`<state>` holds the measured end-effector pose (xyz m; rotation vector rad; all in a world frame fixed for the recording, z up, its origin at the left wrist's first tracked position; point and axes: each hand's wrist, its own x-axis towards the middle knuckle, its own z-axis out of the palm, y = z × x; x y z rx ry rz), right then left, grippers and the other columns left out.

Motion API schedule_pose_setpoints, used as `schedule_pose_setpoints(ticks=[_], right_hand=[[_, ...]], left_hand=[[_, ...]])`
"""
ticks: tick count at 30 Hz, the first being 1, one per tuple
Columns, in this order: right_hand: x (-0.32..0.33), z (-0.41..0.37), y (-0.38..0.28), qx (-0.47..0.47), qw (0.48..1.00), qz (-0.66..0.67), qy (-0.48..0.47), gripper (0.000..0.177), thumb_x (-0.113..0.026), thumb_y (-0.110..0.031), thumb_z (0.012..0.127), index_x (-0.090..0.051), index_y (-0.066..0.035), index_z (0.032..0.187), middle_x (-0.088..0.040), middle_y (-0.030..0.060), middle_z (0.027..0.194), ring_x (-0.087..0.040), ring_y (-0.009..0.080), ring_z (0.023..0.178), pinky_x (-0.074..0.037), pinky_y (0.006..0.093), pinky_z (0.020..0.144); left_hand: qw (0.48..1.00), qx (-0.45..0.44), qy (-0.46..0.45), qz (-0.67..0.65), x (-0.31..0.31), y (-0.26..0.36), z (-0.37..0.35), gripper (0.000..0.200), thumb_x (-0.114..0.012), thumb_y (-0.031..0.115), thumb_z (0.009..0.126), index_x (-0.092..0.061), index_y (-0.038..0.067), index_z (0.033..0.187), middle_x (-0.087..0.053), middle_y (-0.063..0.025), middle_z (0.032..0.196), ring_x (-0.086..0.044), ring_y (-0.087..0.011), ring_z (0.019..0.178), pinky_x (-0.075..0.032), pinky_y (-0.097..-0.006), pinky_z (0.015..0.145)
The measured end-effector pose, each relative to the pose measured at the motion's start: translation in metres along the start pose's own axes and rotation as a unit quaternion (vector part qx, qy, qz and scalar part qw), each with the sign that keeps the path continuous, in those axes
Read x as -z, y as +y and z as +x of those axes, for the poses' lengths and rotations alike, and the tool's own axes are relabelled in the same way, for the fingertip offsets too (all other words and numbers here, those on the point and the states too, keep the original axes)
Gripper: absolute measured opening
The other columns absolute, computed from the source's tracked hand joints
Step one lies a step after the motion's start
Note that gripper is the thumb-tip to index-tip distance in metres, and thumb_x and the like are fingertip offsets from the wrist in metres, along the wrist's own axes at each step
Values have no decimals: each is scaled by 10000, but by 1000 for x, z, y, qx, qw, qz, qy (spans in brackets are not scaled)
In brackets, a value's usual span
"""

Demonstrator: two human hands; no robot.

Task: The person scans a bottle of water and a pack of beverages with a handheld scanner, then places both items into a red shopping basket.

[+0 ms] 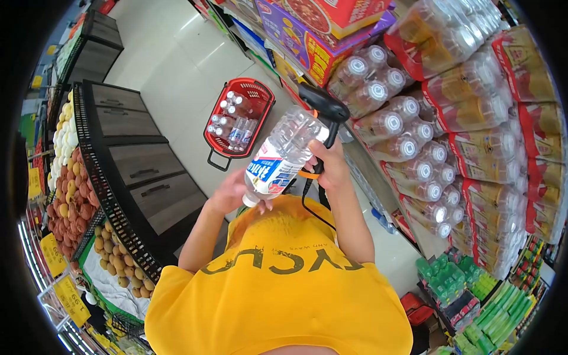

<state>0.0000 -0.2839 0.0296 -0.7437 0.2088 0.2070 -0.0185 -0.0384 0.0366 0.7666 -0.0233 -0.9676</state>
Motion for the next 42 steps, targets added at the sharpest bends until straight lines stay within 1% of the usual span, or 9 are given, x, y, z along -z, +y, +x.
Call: schedule_pose_setpoints(ticks=[3, 10, 16, 20, 30, 33, 37, 40, 42], right_hand=[[-20, -8, -11, -25, 1000, 8, 4, 362, -739, -109, 819, -547, -23, 1113, -572, 14, 758, -493, 69, 529, -415, 233, 437], [-37, -13, -5, -6, 996, -89, 24, 392, -717, -198, 856, -517, -4, 1132, -534, 13, 715, -477, 73, 516, -405, 237, 435], [-56, -9, 7, 47, 998, -35, -13, 319, -730, -145, 844, -485, -42, 1020, -524, 32, 668, -505, 121, 517, -431, 288, 458], [-85, -4, 22, 87, 988, -120, 39, 337, -728, -264, 863, -503, -34, 963, -496, 24, 621, -488, 123, 500, -430, 276, 467], [-131, 19, 60, 170, 979, -84, 81, 548, -745, -99, 823, -458, -48, 1288, -606, 46, 881, -519, 100, 556, -442, 262, 474], [-150, 26, 55, 152, 975, -121, 110, 539, -781, -57, 762, -497, -44, 1220, -616, 36, 834, -538, 91, 546, -455, 253, 463], [-156, 33, 45, 86, 971, -214, 56, 556, -793, -35, 712, -514, -27, 1192, -629, 37, 844, -557, 91, 554, -454, 241, 457], [-170, 25, 43, 25, 970, -244, 0, 623, -832, -37, 664, -512, 3, 1197, -642, 45, 889, -581, 90, 601, -455, 227, 479], [-189, 22, 51, 42, 966, -255, -19, 653, -847, -37, 647, -511, 9, 1205, -645, 52, 912, -585, 85, 618, -455, 224, 486]], left_hand=[[985, 69, -58, -148, 5, -20, 14, 882, -591, 593, 835, -313, -11, 1414, -591, -268, 1145, -658, -411, 924, -584, -416, 668], [963, 43, -144, -224, 7, -18, 23, 816, -665, 474, 800, -370, 19, 1409, -587, -289, 1172, -669, -349, 918, -583, -340, 557], [978, -98, 107, 152, -13, 34, -13, 617, -764, 221, 761, -490, -42, 1248, -640, -132, 1077, -662, -186, 914, -537, -285, 767], [897, -193, 193, 348, -13, 47, -26, 669, -811, 192, 711, -490, -57, 1242, -649, -147, 1090, -659, -188, 969, -512, -309, 851], [591, -381, 338, 626, 10, 55, -44, 734, -820, 165, 640, -498, 17, 1283, -619, -198, 1139, -611, -383, 1052, -502, -412, 905], [626, -368, 322, 608, 12, 60, -52, 805, -816, 174, 664, -433, 25, 1356, -610, -186, 1174, -602, -344, 1102, -484, -393, 935], [916, -183, 129, 332, 31, 77, -64, 935, -761, 259, 787, -196, 46, 1500, -510, -175, 1351, -543, -258, 1219, -453, -357, 977], [948, -245, 27, 204, 72, 70, -47, 736, -646, 332, 875, -278, 88, 1464, -588, -172, 1215, -612, -268, 1095, -487, -399, 947], [989, -141, -33, 27, 76, 65, -44, 737, -467, 607, 910, -351, 86, 1418, -613, -178, 1147, -644, -297, 1025, -546, -406, 852]])
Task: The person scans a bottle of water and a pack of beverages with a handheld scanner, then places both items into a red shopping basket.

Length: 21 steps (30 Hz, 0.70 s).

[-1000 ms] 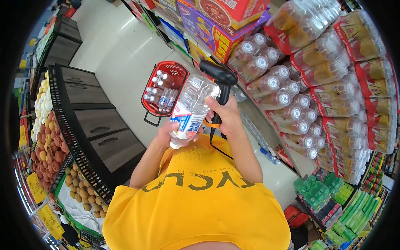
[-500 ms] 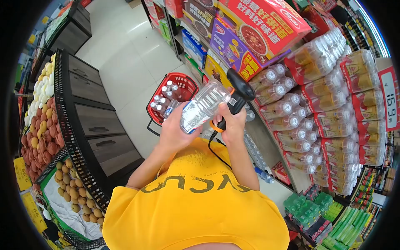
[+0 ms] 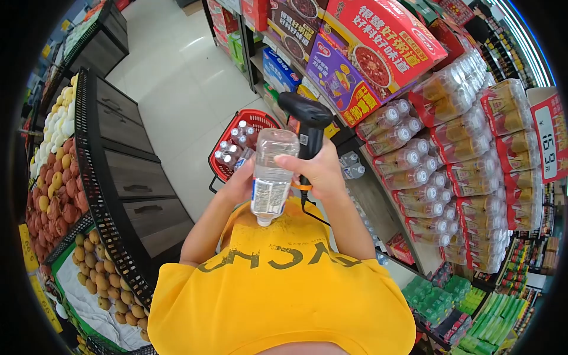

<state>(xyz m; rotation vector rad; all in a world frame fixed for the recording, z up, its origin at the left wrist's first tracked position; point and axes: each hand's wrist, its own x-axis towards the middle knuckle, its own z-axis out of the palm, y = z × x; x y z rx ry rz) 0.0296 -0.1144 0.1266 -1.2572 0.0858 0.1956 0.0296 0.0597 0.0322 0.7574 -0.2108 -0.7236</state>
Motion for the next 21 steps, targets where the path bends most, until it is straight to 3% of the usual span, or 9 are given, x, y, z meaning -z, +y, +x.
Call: schedule_pose_setpoints(ticks=[2, 3, 7, 8, 12, 13, 14, 16, 21], right_hand=[[-6, 1, 5, 4, 1000, -30, 3, 663, -858, -50, 648, -518, 2, 1215, -648, 64, 957, -582, 77, 628, -458, 224, 490], [-8, 2, 4, 10, 999, -45, -6, 650, -856, -64, 661, -520, 3, 1213, -652, 70, 976, -580, 74, 626, -459, 223, 490], [-18, 0, -7, 50, 992, -113, 0, 585, -821, -115, 737, -512, 21, 1215, -666, 92, 1027, -567, 66, 585, -456, 221, 468], [-20, -4, -13, 49, 989, -135, 21, 459, -770, -148, 805, -528, 33, 1151, -684, 104, 999, -546, 60, 522, -442, 224, 434], [-12, -34, -22, -54, 981, -179, -45, 264, -704, -129, 864, -555, -3, 1041, -625, 47, 682, -517, 68, 447, -374, 219, 382], [-12, -43, -24, -98, 978, -170, -69, 262, -699, -111, 863, -555, 1, 1051, -599, 31, 655, -509, 65, 441, -372, 220, 384], [-13, -50, -25, -143, 972, -162, -93, 261, -693, -92, 862, -555, 5, 1061, -572, 16, 628, -501, 63, 435, -370, 222, 386], [-22, -58, -22, -143, 974, -138, -109, 269, -687, -68, 860, -553, 13, 1079, -546, 4, 613, -489, 62, 428, -371, 225, 389], [-32, -60, -14, -135, 980, -89, -117, 280, -673, -17, 854, -551, 24, 1102, -534, 6, 620, -470, 63, 419, -368, 231, 389]], left_hand=[[992, 19, -79, -94, 0, 4, -8, 835, -404, 729, 873, -380, 78, 1395, -618, -185, 1122, -659, -306, 987, -568, -409, 795], [995, 6, -58, -75, 1, -1, -7, 930, -354, 812, 815, -393, 85, 1393, -621, -200, 1103, -671, -300, 931, -571, -398, 772], [993, -24, -42, -106, 12, -7, -13, 921, -361, 807, 822, -401, 86, 1393, -625, -203, 1090, -669, -291, 902, -569, -389, 764], [990, -34, -30, -135, 13, -6, -14, 920, -359, 807, 824, -406, 82, 1389, -626, -203, 1088, -670, -284, 894, -568, -388, 764], [972, -77, 45, -219, 19, 9, -18, 916, -344, 811, 828, -448, 63, 1348, -632, -191, 1085, -670, -258, 894, -565, -390, 765], [973, -107, 27, -201, 24, 13, -19, 873, -340, 790, 850, -486, 61, 1309, -638, -163, 1095, -664, -246, 931, -555, -396, 811], [968, -131, 79, -197, 24, 16, -18, 859, -337, 781, 859, -490, 62, 1304, -638, -154, 1102, -660, -246, 948, -550, -396, 829], [949, -172, 184, -190, 15, 26, -17, 831, -330, 761, 878, -500, 62, 1295, -638, -136, 1116, -651, -245, 982, -540, -397, 864], [938, -203, 241, -142, 28, 27, -17, 749, -312, 675, 945, -495, 38, 1296, -628, -127, 1138, -642, -238, 999, -528, -383, 887]])
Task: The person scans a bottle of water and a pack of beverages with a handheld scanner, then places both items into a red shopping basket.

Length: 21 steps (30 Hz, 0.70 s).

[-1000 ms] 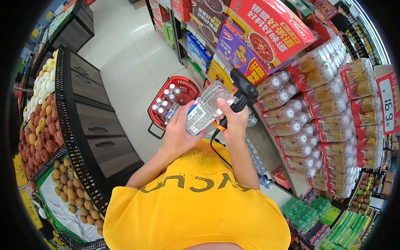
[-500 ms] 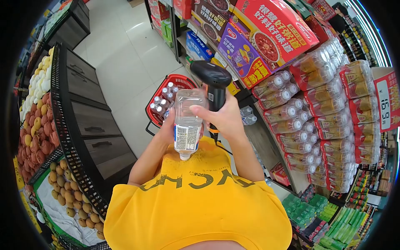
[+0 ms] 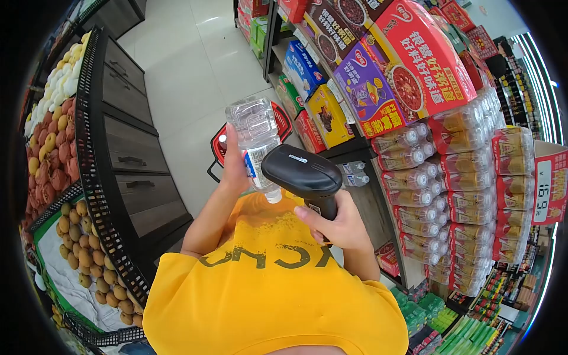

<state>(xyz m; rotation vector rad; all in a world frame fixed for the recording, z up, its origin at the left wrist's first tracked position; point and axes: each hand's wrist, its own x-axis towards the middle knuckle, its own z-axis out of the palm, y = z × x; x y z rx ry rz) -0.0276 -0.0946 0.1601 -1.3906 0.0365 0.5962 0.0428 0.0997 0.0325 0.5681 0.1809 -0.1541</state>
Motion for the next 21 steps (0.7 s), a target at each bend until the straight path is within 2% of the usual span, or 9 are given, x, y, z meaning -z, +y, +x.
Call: schedule_pose_setpoints(ticks=[3, 6, 9, 15, 21], right_hand=[[-3, 3, 1, 1, 1000, 5, 2, 274, -669, -4, 851, -551, 27, 1096, -537, 12, 632, -470, 65, 419, -366, 231, 387], [-7, 5, 0, 0, 1000, 3, 8, 266, -666, 7, 848, -554, 27, 1089, -538, 16, 639, -472, 66, 418, -365, 231, 384], [-11, 8, -1, 8, 1000, 6, 13, 254, -657, 13, 848, -558, 27, 1082, -533, 17, 641, -476, 67, 417, -362, 230, 383], [-13, 12, -4, 11, 1000, -1, 10, 247, -652, 19, 840, -566, 29, 1071, -534, 27, 667, -480, 68, 418, -356, 225, 382], [-16, 13, -4, 2, 1000, -8, 14, 247, -657, 22, 833, -572, 32, 1065, -541, 30, 685, -477, 70, 420, -355, 225, 383]], left_hand=[[1000, -7, -20, -7, 0, 7, -2, 607, -346, 510, 1016, -465, -2, 1320, -601, -114, 1217, -605, -180, 1078, -477, -326, 954], [999, -14, -43, 8, 1, 12, -2, 608, -331, 508, 1020, -466, -2, 1323, -600, -116, 1220, -605, -180, 1076, -471, -323, 960], [999, -16, -4, 49, 1, 11, 1, 762, -300, 675, 947, -501, 25, 1289, -621, -133, 1147, -640, -232, 1001, -529, -372, 888], [999, -11, 8, 37, 6, 12, 3, 783, -297, 688, 940, -486, 26, 1311, -614, -136, 1159, -635, -235, 1015, -525, -379, 898], [999, -21, 2, 45, 4, 17, 0, 722, -266, 636, 975, -459, 44, 1339, -597, -117, 1193, -621, -222, 1027, -521, -373, 900]])
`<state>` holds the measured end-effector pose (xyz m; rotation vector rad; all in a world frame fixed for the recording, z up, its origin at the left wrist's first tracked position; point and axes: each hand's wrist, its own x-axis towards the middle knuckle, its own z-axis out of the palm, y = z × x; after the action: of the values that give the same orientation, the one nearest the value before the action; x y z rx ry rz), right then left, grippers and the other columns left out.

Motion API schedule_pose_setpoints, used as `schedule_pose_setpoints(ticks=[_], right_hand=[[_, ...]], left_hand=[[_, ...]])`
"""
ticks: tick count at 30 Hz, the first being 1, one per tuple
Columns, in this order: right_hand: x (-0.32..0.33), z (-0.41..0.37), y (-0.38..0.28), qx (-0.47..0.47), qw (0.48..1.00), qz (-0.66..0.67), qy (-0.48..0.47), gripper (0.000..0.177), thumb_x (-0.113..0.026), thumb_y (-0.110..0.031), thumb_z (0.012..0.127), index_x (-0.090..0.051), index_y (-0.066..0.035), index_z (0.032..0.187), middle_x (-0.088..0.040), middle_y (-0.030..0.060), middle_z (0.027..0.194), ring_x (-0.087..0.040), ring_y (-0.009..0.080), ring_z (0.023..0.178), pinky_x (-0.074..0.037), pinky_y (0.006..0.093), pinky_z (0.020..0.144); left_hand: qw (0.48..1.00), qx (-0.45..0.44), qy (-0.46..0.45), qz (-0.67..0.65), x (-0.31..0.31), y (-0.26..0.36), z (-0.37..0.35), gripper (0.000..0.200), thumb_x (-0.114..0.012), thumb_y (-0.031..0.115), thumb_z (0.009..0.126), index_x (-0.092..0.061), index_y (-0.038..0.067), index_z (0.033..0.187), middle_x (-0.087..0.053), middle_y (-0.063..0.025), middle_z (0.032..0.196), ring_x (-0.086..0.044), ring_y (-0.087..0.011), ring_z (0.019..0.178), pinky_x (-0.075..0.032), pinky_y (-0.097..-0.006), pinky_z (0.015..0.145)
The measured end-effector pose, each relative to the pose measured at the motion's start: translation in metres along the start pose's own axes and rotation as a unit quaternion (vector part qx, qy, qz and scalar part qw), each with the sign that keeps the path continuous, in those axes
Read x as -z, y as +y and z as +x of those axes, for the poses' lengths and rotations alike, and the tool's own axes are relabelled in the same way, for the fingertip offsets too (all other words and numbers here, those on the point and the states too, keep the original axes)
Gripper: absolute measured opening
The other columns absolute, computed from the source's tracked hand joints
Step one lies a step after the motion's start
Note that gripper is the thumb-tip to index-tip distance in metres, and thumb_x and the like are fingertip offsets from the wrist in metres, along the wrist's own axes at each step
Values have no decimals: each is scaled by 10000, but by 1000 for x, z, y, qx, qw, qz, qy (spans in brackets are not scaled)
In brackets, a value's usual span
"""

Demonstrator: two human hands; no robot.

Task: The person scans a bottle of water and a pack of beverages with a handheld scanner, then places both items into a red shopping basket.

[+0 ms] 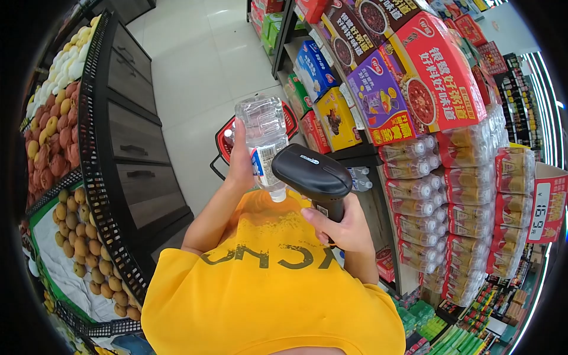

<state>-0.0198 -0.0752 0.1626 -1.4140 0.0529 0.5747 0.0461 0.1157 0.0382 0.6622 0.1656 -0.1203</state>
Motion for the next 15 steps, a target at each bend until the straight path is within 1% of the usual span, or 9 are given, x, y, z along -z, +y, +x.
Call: schedule_pose_setpoints(ticks=[15], right_hand=[[4, -9, 5, -2, 1000, 3, -15, 278, -657, 26, 838, -558, 34, 1097, -554, 42, 702, -476, 71, 419, -359, 225, 381]], left_hand=[[1000, 11, -16, -10, -3, -3, -10, 680, -282, 615, 983, -437, 69, 1359, -586, -101, 1189, -617, -207, 1020, -522, -370, 899]])
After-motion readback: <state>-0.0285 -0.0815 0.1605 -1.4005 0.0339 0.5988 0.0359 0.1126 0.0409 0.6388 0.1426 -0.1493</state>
